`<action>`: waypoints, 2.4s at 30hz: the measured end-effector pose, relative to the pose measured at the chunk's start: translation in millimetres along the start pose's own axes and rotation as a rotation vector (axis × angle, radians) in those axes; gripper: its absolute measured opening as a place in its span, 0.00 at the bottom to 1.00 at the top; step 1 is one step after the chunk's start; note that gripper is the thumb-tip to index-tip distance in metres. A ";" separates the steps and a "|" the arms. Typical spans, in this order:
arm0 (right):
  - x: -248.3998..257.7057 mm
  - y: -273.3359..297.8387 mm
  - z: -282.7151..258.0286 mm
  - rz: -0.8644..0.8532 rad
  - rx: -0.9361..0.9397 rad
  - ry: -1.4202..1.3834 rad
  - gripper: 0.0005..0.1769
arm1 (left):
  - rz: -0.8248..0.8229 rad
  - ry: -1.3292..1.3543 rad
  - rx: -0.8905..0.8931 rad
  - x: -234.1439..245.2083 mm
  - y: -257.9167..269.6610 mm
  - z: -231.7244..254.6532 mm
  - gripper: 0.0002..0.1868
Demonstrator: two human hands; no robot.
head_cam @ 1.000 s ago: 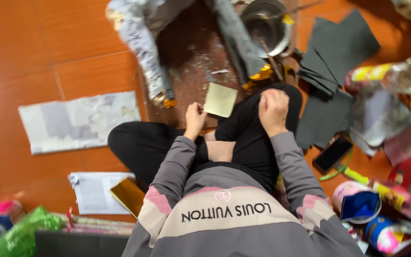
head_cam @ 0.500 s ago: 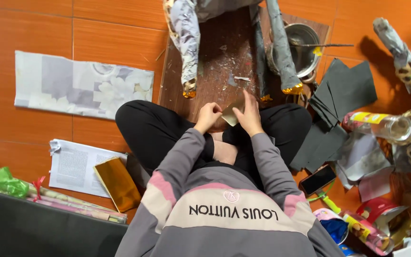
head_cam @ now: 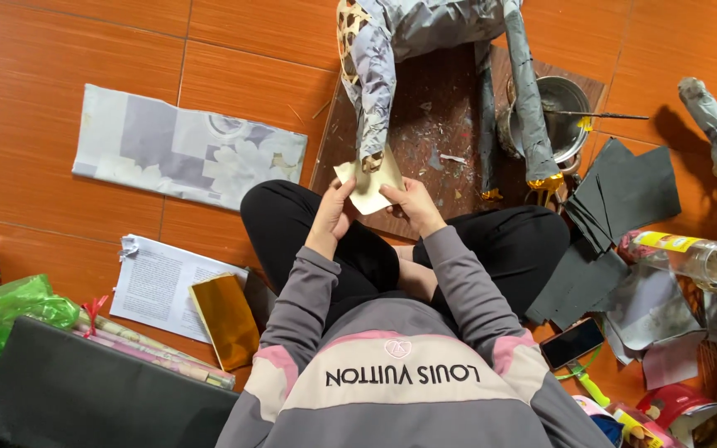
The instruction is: Applying decorative material to a paper-mache giraffe sculpture using scissors and adhesive.
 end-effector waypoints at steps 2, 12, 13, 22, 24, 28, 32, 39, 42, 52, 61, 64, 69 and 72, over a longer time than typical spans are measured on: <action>-8.2 11.0 -21.3 0.002 0.040 -0.010 0.15 | -0.024 0.056 0.060 -9.3 -4.0 -4.2 0.25; -33.3 97.0 -129.3 0.304 1.179 1.177 0.36 | 0.020 0.368 0.271 -39.3 -33.7 6.5 0.23; -38.2 88.0 -121.0 0.311 1.181 1.174 0.36 | 0.017 0.362 0.270 -41.3 -31.9 8.5 0.23; -31.7 58.5 -119.0 0.577 1.028 0.965 0.03 | -0.200 0.112 0.143 -72.4 27.9 17.5 0.33; -31.0 57.2 -121.9 0.567 1.010 0.952 0.06 | -0.171 -0.029 -0.031 -73.5 26.5 16.5 0.43; -30.6 57.6 -126.3 0.577 0.999 0.948 0.07 | -0.101 -0.123 -0.091 -65.7 14.7 10.0 0.40; -26.0 48.8 -123.3 0.534 0.940 0.892 0.05 | -0.084 -0.115 -0.079 -68.5 17.6 6.3 0.43; -17.5 62.1 -131.0 0.342 0.602 0.588 0.08 | -0.077 -0.179 -0.083 -99.1 54.9 12.1 0.33; -14.5 55.7 -126.6 0.307 0.521 0.571 0.10 | -0.111 -0.189 -0.067 -64.7 -0.1 -5.1 0.32; -8.6 37.8 -120.2 0.291 0.493 0.625 0.14 | -0.305 -0.528 -0.048 -107.6 -9.1 9.9 0.42; 25.1 35.7 -101.1 0.266 0.420 0.480 0.10 | -0.262 -0.333 0.102 -121.1 9.2 15.7 0.36; 50.8 34.6 -66.3 0.305 0.428 0.469 0.12 | -0.245 -0.281 0.105 -118.6 19.3 16.0 0.31; 21.8 88.5 -53.5 0.031 0.172 0.175 0.23 | -0.187 -0.317 0.097 -94.2 2.6 -3.0 0.31; 20.5 51.6 -15.4 0.158 0.124 0.137 0.22 | -0.185 -0.411 0.051 -93.8 3.7 -8.7 0.33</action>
Point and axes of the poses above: each hand's wrist, its own y-axis away from the middle knuckle, its own x-axis out of the back of the hand, z = x × y, the point moved 5 cm from there along -y, towards the middle knuckle, and after that the axes turned 13 degrees about y, right-handed, at the moved point
